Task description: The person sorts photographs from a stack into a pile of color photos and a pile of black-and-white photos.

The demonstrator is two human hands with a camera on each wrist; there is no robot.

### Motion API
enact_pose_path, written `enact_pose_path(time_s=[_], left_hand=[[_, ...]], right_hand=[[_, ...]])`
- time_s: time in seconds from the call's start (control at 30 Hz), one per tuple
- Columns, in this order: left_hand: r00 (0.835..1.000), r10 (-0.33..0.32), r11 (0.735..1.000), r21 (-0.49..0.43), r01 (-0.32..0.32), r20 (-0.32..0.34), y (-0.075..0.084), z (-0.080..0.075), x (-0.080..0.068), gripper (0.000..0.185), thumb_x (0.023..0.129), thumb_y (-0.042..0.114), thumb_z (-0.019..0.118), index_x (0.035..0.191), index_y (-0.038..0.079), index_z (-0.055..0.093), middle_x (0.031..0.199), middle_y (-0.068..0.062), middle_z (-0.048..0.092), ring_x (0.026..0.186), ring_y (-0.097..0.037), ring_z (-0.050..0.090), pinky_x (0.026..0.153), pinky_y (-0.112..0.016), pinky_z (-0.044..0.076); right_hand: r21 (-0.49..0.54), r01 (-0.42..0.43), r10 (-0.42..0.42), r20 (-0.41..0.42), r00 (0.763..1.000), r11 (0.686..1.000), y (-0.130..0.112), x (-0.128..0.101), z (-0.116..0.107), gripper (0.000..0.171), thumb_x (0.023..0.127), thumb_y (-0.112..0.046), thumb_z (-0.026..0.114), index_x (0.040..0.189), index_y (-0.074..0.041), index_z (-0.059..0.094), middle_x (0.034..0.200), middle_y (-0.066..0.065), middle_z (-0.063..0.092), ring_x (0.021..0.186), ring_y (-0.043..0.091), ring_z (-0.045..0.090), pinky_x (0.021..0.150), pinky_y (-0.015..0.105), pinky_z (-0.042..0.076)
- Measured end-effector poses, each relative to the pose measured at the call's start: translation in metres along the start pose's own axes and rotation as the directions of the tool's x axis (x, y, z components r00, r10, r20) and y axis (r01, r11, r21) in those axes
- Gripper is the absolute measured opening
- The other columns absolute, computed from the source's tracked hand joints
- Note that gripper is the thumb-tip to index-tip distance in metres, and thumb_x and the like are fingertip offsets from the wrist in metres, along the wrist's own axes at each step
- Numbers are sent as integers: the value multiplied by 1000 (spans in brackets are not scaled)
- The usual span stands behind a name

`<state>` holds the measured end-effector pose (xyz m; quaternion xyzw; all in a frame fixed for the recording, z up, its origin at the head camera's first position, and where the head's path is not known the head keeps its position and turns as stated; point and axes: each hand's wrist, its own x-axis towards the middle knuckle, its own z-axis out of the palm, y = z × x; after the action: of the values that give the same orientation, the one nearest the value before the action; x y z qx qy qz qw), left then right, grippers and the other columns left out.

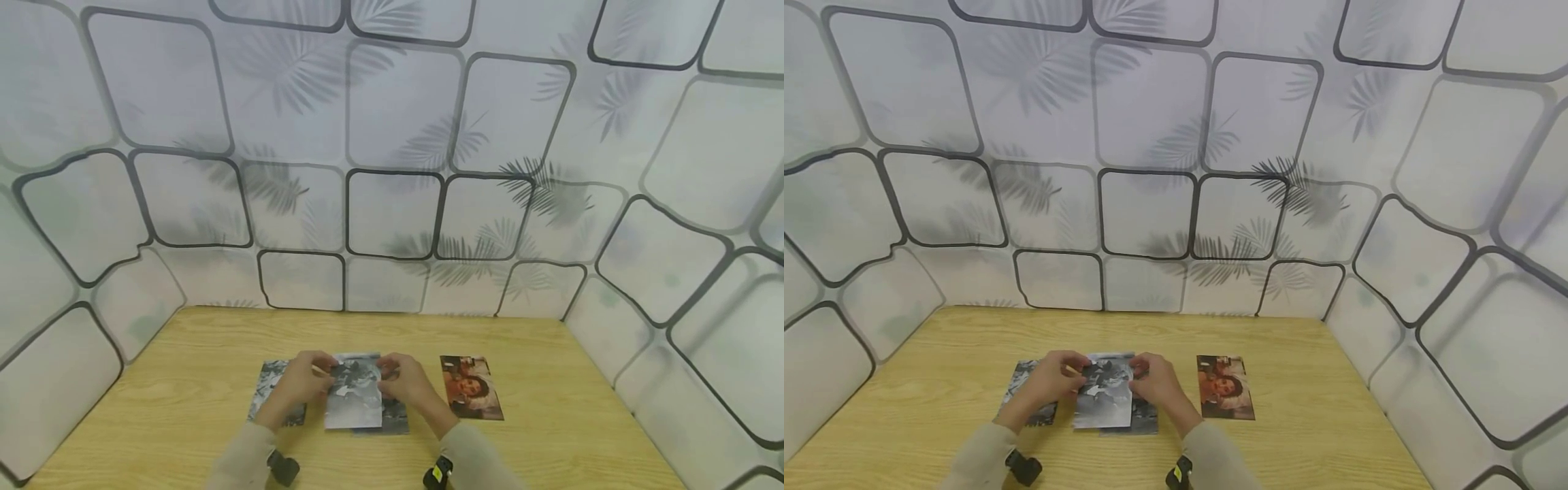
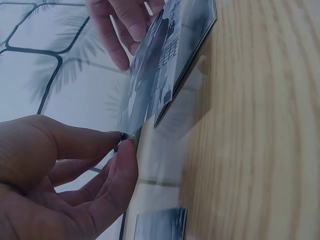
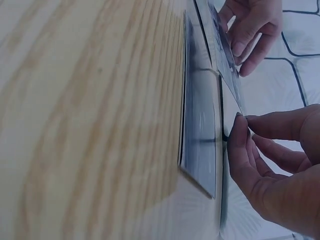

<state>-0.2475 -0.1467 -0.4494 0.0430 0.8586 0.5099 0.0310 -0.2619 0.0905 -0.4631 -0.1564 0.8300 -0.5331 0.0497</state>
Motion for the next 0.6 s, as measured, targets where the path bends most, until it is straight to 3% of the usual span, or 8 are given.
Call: enact_pose_path(time_s=[0.4,0.6], left_hand=[[1000,-22,1000,8,22,-15,-14,-24,-5,33,87,-8,70,120,-5,68,115,-21,65,89,-21,69,65,-32,65],[999,4,999,47,-3,-32,-23,-40,-7,34,86,-7,71,120,-5,69,116,-22,67,90,-21,70,65,-31,65]], right_hand=[[-19,3,-3,14,1000,1000,-13,9,26,37,85,8,71,122,6,67,100,14,65,71,11,66,61,24,63],[-26,11,-10,17,1000,1000,-19,17,39,38,85,6,72,122,4,67,101,13,66,70,12,68,57,23,60]])
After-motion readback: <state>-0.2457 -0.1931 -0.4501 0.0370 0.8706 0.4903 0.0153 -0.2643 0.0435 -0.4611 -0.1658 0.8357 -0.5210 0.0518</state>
